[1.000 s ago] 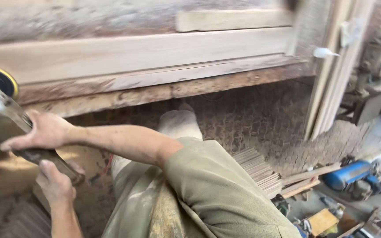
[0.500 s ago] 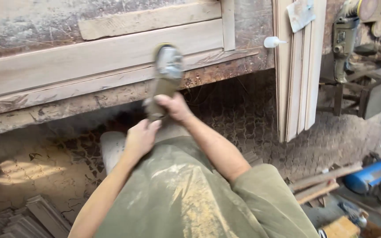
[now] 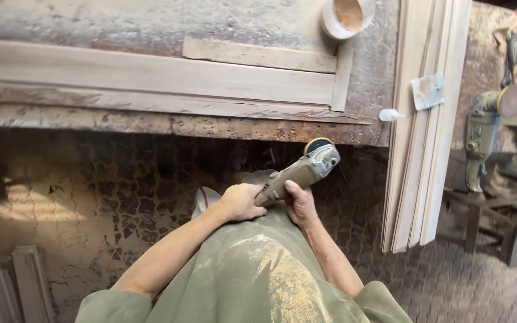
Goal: The recorder sands a wooden board with a power sander and applies glue to the joints.
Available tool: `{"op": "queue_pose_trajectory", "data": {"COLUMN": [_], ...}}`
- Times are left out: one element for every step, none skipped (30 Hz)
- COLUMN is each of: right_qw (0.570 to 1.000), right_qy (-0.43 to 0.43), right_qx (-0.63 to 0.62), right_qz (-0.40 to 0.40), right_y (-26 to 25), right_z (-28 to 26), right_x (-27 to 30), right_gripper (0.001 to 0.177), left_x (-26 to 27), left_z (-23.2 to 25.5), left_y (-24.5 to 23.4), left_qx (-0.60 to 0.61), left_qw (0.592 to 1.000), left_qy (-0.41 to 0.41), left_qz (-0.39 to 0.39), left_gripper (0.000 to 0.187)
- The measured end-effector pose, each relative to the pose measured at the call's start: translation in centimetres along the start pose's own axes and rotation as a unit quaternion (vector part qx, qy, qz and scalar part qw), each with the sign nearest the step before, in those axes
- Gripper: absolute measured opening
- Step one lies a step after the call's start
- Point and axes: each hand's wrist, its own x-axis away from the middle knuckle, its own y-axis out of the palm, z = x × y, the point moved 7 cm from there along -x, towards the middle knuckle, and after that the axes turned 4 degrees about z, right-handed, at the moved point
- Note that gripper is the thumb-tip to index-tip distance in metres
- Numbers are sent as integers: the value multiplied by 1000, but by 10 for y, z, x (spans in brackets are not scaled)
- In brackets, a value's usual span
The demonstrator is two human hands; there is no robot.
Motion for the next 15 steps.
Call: {"op": "queue_pose_trajectory", "data": {"right_qw": [999, 999, 997, 992, 989, 981, 970, 962, 949, 937, 928, 914, 899, 891, 874], "right_qy": [31, 36, 57, 82, 90, 90, 89, 95, 85, 69, 68, 64, 59, 53, 38], "right_qx": [10, 17, 39, 66, 76, 111, 144, 156, 186, 212, 220, 248, 276, 283, 312], "right_qz": [-1, -16, -41, -73, -93, -133, -172, -203, -239, -268, -292, -314, -335, -351, -372], "right_y": [8, 17, 28, 42, 47, 59, 72, 87, 103, 116, 130, 140, 150, 159, 168], "right_z": [11, 14, 20, 28, 36, 43, 51, 57, 61, 63, 69, 72, 75, 78, 81], "right_x": [5, 7, 11, 14, 19, 19, 20, 28, 37, 48, 58, 69, 79, 91, 103], "right_gripper": [46, 46, 46, 45, 45, 44, 43, 43, 43, 42, 42, 41, 40, 40, 39], "left_x": [17, 31, 47, 64, 81, 98, 116, 132, 148, 161, 178, 193, 205, 218, 230], "left_z": [-7, -17, -26, -34, -34, -38, -40, -42, -46, -49, -48, -47, -45, -43, -43], "left_y": [2, 10, 13, 15, 18, 17, 16, 20, 26, 32, 34, 36, 39, 42, 48], "left_qx": [1, 2, 2, 3, 4, 11, 20, 19, 21, 23, 21, 44, 67, 65, 90], "left_qw": [999, 999, 998, 993, 990, 985, 977, 970, 961, 953, 945, 932, 917, 910, 901], "left_qy": [-34, -41, -32, -27, -38, -67, -96, -108, -136, -158, -164, -167, -168, -166, -182], "left_qz": [-16, -1, 53, 113, 136, 161, 187, 219, 241, 258, 283, 320, 357, 375, 384], "left_gripper": [52, 52, 51, 50, 50, 45, 39, 39, 40, 41, 41, 40, 39, 39, 42]}}
